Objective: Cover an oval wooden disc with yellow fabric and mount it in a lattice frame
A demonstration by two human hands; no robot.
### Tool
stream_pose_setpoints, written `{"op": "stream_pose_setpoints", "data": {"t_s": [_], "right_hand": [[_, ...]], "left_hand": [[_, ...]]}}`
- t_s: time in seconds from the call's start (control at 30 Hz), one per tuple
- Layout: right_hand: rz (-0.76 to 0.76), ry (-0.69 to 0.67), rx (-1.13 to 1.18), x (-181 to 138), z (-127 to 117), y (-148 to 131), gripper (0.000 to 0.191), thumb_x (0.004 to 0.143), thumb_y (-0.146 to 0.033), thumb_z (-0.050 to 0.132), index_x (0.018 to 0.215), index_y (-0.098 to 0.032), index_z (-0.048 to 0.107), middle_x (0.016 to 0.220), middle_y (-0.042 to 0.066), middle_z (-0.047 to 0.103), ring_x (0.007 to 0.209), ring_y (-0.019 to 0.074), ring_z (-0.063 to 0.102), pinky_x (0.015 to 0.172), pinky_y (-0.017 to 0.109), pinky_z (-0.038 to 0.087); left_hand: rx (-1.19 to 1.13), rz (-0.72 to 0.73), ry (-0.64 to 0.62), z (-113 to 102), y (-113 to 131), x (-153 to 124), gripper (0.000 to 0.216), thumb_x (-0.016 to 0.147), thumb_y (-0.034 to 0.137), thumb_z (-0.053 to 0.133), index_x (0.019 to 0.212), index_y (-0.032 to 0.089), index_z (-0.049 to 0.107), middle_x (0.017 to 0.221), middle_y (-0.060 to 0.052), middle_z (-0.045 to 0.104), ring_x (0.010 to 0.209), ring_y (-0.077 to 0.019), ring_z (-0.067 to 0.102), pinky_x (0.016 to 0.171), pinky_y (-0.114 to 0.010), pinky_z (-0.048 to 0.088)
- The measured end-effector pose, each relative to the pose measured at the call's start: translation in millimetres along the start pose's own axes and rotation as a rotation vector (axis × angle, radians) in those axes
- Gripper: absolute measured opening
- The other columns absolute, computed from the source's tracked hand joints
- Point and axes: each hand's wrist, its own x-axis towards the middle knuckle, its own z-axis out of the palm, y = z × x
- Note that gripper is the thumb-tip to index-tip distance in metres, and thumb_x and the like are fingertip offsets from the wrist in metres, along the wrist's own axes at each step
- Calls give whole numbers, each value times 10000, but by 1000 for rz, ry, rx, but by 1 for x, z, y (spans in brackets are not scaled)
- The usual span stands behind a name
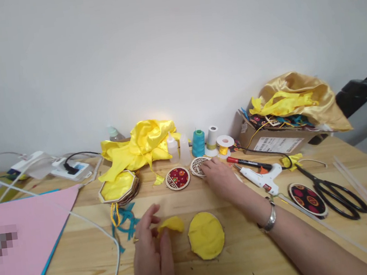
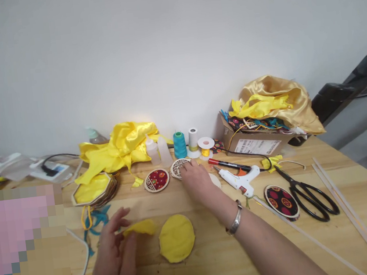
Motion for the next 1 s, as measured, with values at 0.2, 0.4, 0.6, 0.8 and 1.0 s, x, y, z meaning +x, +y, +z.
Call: {"op": "stream_pose_setpoints", "data": {"t_s": [0.2, 0.4, 0.6, 0.8, 1.0], "right_hand": [[-8, 13, -44, -2, 1, 3, 186, 862, -52, 476, 947, -116, 629, 1009, 133, 632, 952, 248, 514, 762, 349, 451], [15, 110, -48, -13, -4, 16, 199, 842, -12, 469, 930, -114, 617, 970, 129, 613, 919, 249, 501, 799, 362, 431], [37, 182, 9, -33, -17, 24, 139, 883, -136, 522, 992, -133, 608, 1024, 109, 610, 952, 245, 489, 823, 361, 428], [-77, 202, 86, -69, -15, 12, 114, 847, -103, 567, 937, -157, 612, 948, 75, 625, 911, 226, 491, 820, 366, 423], [-54, 98, -50, -107, 2, 9, 132, 766, -80, 635, 848, -181, 611, 870, 52, 624, 827, 229, 505, 696, 356, 409]], "left_hand": [[77, 166, 68, -2, 8, 3, 520, 866, 188, 479, 1362, 257, 338, 1481, -121, 291, 1348, -300, 301, 1017, -499, 347], [123, 437, 32, -9, 11, -3, 344, 770, 127, 581, 1081, 273, 595, 1212, -88, 485, 1120, -282, 464, 963, -478, 360], [73, 538, -107, -8, 8, -8, 243, 799, 142, 524, 998, 257, 603, 844, -34, 684, 899, -245, 535, 859, -436, 384], [379, 459, -193, -1, -1, -5, 285, 867, 252, 480, 1137, 181, 539, 1042, -98, 700, 1020, -286, 581, 832, -447, 380], [421, 307, -109, 5, 2, -7, 578, 878, 281, 450, 1397, 97, 276, 1506, -273, 214, 1398, -398, 176, 1005, -614, 252]]}}
